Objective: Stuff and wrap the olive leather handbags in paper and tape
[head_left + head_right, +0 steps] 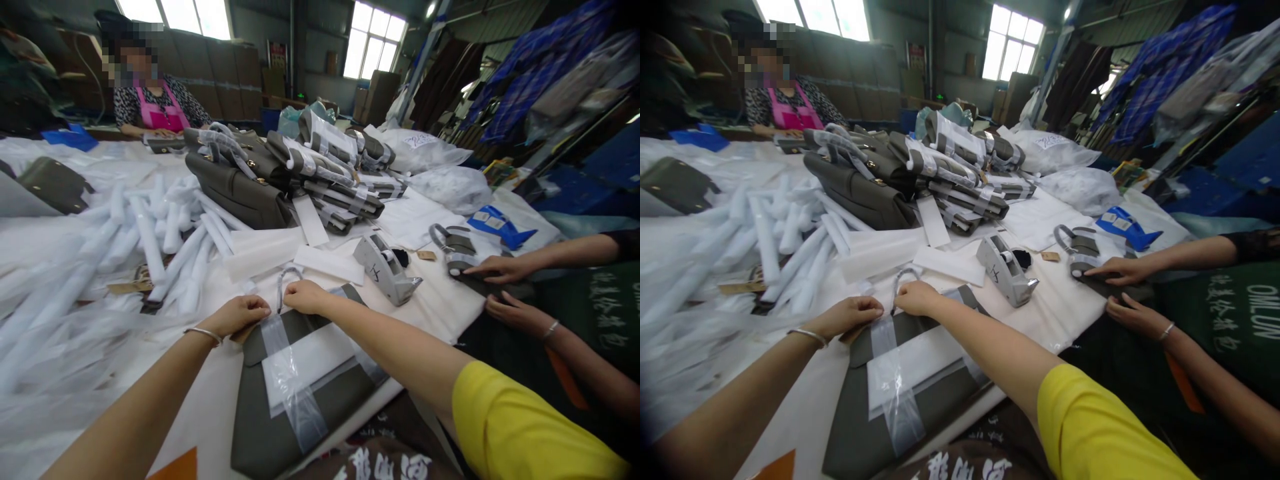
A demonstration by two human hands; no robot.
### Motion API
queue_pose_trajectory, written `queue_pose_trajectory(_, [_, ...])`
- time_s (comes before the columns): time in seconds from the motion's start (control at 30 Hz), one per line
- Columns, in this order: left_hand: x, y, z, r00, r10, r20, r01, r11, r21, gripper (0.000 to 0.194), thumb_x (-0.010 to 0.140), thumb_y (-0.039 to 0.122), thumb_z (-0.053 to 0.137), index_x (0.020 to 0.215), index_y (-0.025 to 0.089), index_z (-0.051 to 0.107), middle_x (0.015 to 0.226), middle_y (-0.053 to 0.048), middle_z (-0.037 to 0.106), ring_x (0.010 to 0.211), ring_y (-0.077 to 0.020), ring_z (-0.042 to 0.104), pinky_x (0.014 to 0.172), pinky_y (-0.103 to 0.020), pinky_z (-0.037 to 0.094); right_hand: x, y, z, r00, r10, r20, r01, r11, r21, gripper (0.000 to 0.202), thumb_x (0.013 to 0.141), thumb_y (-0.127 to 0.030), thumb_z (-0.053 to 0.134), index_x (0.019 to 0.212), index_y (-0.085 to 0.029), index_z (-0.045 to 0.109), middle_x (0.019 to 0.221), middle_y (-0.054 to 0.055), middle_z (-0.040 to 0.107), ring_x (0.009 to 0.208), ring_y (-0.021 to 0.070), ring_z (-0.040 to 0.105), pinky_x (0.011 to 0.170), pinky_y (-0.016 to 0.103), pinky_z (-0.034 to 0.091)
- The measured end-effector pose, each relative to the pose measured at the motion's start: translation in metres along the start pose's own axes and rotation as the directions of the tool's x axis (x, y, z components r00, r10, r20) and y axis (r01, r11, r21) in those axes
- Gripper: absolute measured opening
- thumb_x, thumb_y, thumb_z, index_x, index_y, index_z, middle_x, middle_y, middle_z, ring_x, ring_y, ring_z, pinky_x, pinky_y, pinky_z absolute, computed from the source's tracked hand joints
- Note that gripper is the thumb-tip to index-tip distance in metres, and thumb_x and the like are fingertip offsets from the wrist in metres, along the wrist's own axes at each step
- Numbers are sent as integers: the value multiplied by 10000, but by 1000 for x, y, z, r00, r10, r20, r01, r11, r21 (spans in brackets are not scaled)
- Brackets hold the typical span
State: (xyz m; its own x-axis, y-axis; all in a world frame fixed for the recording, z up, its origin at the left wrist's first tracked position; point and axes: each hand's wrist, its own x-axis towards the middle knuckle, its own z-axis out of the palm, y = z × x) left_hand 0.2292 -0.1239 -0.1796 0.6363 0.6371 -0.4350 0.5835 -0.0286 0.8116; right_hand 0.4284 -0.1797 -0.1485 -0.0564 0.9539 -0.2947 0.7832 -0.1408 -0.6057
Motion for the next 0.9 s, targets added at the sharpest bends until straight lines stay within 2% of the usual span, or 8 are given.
queue_pose_trajectory(0.13, [-5, -1, 1, 1000, 1, 23, 2, 991, -135, 461, 628, 485, 651, 924, 136, 587, 565, 58, 458, 499, -88, 381, 477, -219, 264, -6, -2, 1, 999, -32, 29, 25, 977, 211, 195, 759, -250, 468, 764, -163, 643, 779, 4, 661, 709, 121, 569, 569, 194, 391])
queue_pose_trajectory(0.23, [-6, 0, 3, 998, 63, 23, -60, 991, -117, 478, 660, 471, 630, 992, 132, 573, 607, 40, 497, 543, -105, 439, 519, -228, 336, -8, -3, 2, 998, -57, 28, 45, 945, 324, 147, 733, -217, 500, 746, -163, 636, 727, -16, 638, 667, 101, 547, 572, 185, 385])
queue_pose_trajectory(0.33, [-13, 7, 3, 987, 161, 27, -162, 986, 41, 498, 679, 450, 618, 1082, 161, 580, 814, -16, 588, 682, -141, 529, 628, -255, 426, -8, -2, 3, 999, -47, 11, 39, 917, 396, 92, 694, -190, 537, 692, -159, 624, 633, -28, 590, 603, 99, 510, 567, 198, 379])
queue_pose_trajectory(0.43, [-24, 15, 1, 967, 219, 127, -243, 944, 222, 570, 657, 430, 649, 1179, 219, 558, 1128, -52, 586, 914, -198, 563, 771, -284, 460, -9, 0, 3, 999, -35, 8, 26, 876, 482, 86, 702, -163, 532, 663, -158, 608, 629, -25, 587, 608, 95, 514, 597, 195, 396])
queue_pose_trajectory(0.57, [-37, 18, 1, 942, 271, 198, -312, 926, 214, 659, 661, 387, 666, 1281, 254, 488, 1327, -40, 509, 1154, -241, 493, 952, -320, 411, -12, 1, 1, 999, -11, 31, -9, 801, 598, 116, 744, -135, 505, 647, -155, 564, 654, -9, 611, 619, 88, 549, 623, 187, 428])
queue_pose_trajectory(0.67, [-40, 19, 5, 939, 308, 156, -331, 932, 149, 536, 747, 405, 598, 1258, 259, 530, 1306, -14, 544, 1178, -231, 495, 1015, -321, 369, -13, 0, 0, 999, 6, 40, -30, 758, 652, 138, 763, -104, 496, 640, -156, 531, 621, -18, 597, 584, 77, 548, 618, 179, 438])
queue_pose_trajectory(0.77, [-41, 22, 10, 941, 336, 52, -339, 916, 215, 423, 816, 450, 512, 1187, 265, 596, 1209, -1, 619, 1117, -220, 551, 1007, -317, 380, -13, 0, 0, 999, 27, 42, -48, 740, 671, 143, 770, -92, 511, 643, -158, 525, 582, -32, 579, 529, 68, 523, 573, 170, 423])
queue_pose_trajectory(0.9, [-38, 26, 15, 917, 347, -196, -284, 914, 290, 358, 861, 454, 431, 1040, 232, 646, 1001, -16, 701, 810, -180, 661, 802, -295, 501, -12, 0, 3, 997, 67, 35, -74, 737, 671, 140, 778, -123, 540, 642, -156, 540, 561, -35, 578, 457, 59, 480, 496, 168, 377])
